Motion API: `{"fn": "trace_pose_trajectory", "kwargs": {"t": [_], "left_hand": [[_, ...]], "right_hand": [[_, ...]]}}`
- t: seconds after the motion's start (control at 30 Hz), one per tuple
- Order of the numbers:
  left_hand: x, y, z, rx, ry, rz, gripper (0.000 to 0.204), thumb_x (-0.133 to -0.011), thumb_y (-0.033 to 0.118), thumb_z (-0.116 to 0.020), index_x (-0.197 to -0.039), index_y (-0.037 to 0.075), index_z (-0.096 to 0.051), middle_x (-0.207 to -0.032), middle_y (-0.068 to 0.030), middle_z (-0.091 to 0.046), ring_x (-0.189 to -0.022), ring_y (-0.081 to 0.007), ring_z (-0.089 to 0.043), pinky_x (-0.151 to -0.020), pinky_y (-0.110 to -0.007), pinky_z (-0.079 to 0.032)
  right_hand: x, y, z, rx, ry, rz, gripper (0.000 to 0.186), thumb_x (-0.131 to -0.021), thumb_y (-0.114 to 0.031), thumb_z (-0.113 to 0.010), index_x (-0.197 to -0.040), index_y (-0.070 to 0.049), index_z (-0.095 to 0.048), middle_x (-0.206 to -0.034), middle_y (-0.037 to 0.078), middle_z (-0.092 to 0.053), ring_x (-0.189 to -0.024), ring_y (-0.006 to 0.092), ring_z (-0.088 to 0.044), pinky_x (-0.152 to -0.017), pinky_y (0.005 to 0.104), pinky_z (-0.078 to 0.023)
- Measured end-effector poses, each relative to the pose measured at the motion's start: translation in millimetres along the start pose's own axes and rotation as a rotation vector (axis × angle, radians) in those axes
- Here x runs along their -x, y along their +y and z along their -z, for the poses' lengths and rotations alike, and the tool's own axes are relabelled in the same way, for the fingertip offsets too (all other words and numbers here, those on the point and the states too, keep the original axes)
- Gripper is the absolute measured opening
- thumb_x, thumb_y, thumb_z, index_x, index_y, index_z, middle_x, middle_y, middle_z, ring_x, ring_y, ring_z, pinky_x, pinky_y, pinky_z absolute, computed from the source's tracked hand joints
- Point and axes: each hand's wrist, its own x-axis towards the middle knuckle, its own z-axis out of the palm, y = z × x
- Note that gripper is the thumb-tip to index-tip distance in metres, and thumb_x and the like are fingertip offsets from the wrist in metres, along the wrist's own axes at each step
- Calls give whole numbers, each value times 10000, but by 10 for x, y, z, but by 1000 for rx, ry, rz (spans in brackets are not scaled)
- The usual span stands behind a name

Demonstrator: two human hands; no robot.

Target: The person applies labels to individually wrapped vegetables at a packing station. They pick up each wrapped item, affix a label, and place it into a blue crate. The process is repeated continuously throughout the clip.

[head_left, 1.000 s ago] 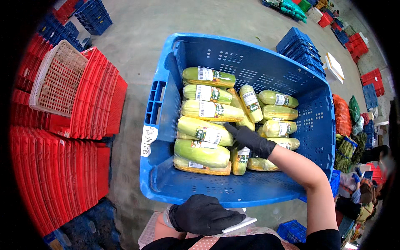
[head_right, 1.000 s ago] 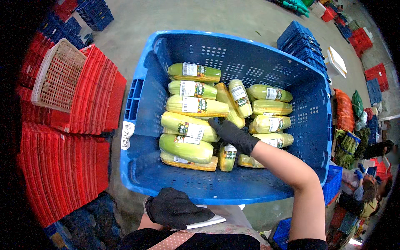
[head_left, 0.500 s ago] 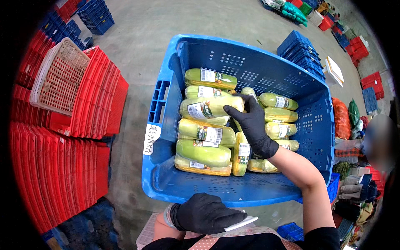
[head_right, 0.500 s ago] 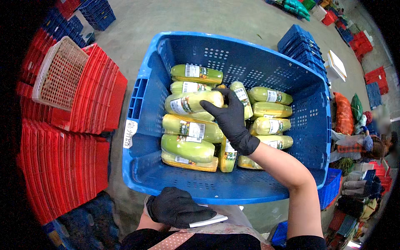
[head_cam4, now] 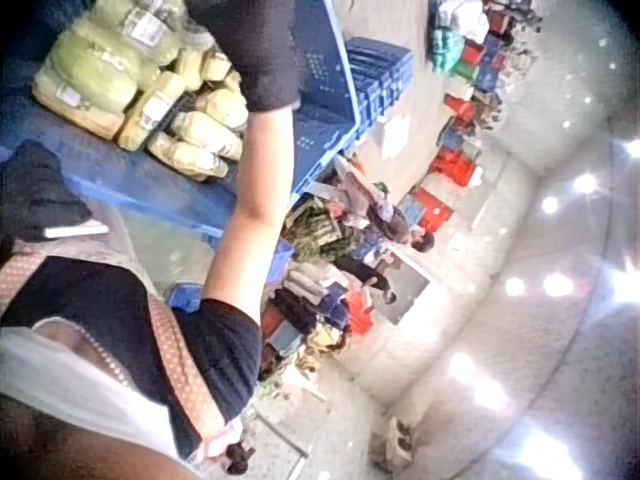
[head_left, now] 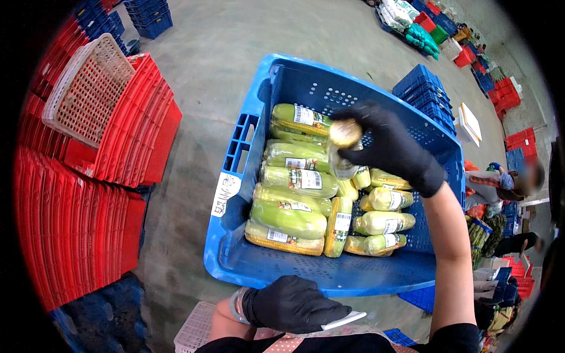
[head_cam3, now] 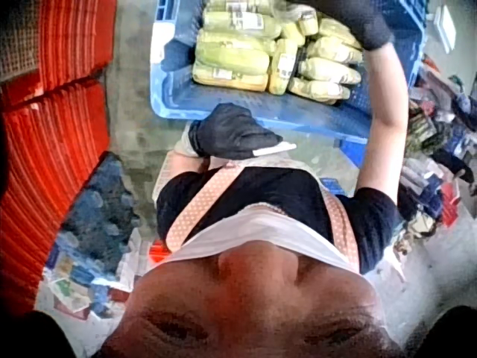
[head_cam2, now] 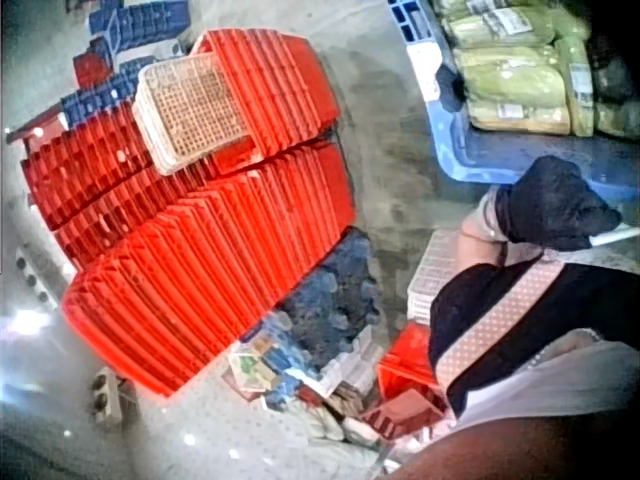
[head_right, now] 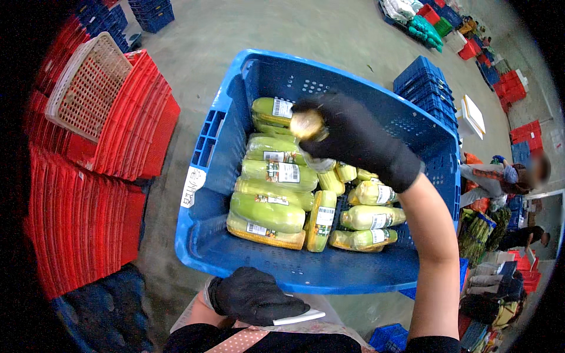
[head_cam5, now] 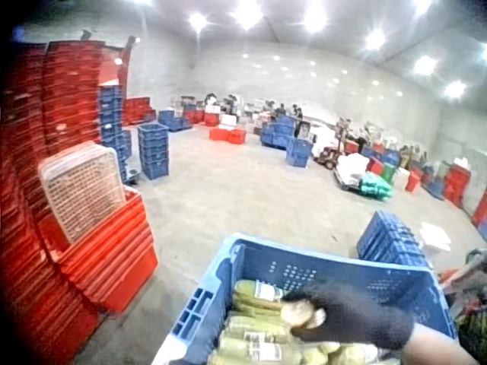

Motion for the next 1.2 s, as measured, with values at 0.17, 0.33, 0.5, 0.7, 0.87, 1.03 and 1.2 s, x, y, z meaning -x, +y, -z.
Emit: {"fn": "trace_pose_trajectory", "kwargs": {"t": [0.17,0.33,0.5,0.7,0.87,1.03,1.2], "left_hand": [[-38,7,59,-84,-68,-44,407,-707,154,-587,-1112,113,-564,-852,4,-607,-633,-128,-552,-511,-265,-400],[17,27,25,-132,-60,-31,452,-687,125,-580,-1138,133,-546,-835,15,-585,-641,-120,-548,-516,-252,-393],[3,8,15,-101,-9,-78,443,-679,136,-583,-1121,145,-558,-831,26,-576,-627,-110,-531,-515,-239,-368],[-6,16,-11,-163,35,-82,433,-662,136,-595,-1095,119,-573,-777,26,-563,-603,-105,-512,-498,-240,-347],[36,19,5,-186,-14,-62,434,-664,141,-597,-1097,121,-572,-775,24,-566,-595,-109,-513,-481,-240,-345],[-26,6,-3,-125,-7,-76,450,-649,141,-600,-1098,117,-570,-788,16,-572,-599,-113,-522,-471,-239,-355],[2,28,2,-226,-11,-76,457,-644,139,-597,-1100,120,-568,-822,9,-583,-618,-115,-534,-487,-233,-374]], "right_hand": [[-266,147,-397,-73,-161,-27,468,-635,-123,-718,-1064,-35,-553,-957,141,-575,-891,259,-555,-796,337,-453],[-308,237,-1013,28,-113,9,635,-665,-232,-723,-1197,-35,-438,-1097,190,-518,-1005,315,-504,-898,366,-395],[88,341,-1144,346,-52,-158,867,-640,-425,-702,-1275,15,-309,-1077,229,-504,-992,346,-498,-847,422,-379],[331,399,-1097,257,-84,-195,742,-627,-380,-723,-1195,-14,-417,-1009,192,-552,-893,327,-554,-771,391,-437],[475,108,-924,-37,-161,-282,637,-606,-344,-753,-1104,-42,-494,-935,172,-591,-866,298,-591,-721,367,-483],[712,-12,-1180,193,-101,-233,623,-620,-292,-722,-1132,-38,-475,-1053,162,-497,-909,314,-534,-773,381,-446],[739,-116,-1110,-153,-175,-263,612,-615,-361,-734,-1070,-7,-529,-964,178,-542,-863,320,-567,-781,362,-461]]}}
